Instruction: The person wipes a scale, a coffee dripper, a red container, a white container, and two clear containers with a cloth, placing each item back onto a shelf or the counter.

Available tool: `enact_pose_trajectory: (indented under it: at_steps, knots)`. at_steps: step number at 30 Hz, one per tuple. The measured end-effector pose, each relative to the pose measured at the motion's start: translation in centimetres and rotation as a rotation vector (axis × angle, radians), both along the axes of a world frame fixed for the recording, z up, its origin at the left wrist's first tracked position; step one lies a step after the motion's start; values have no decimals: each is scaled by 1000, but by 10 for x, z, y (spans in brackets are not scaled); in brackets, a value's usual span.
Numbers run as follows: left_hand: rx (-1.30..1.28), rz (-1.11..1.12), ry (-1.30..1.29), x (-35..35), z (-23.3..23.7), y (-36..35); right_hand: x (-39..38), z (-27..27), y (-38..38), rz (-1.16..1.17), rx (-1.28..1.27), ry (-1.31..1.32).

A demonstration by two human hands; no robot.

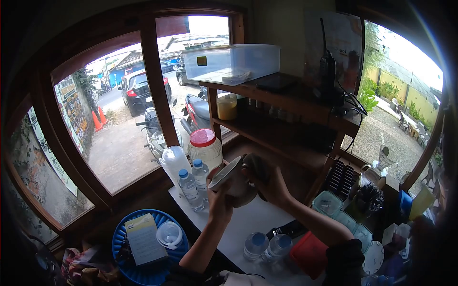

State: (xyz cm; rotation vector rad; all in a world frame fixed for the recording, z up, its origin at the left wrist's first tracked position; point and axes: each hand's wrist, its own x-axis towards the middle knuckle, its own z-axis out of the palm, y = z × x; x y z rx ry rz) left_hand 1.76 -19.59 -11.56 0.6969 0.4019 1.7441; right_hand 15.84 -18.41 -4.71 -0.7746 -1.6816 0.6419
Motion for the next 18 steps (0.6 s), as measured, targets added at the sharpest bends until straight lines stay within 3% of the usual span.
enact_pose_trajectory:
  at_steps: [3, 6, 9, 15, 18]
  knots:
    - [22, 41, 54, 4, 5, -2, -2, 9, -4, -145, 210, -115]
    - [11, 114, 131, 9, 15, -10, -7, 10, -2, -216, 319, -67]
    - [-35, 125, 128, 9, 13, -14, -8, 22, -11, -157, 140, -125]
    - [45, 188, -8, -15, 19, -23, -22, 34, 1, 125, 81, -219]
    - [124, 248, 2, -47, 25, -31, -48, 47, -2, 182, 263, -239]
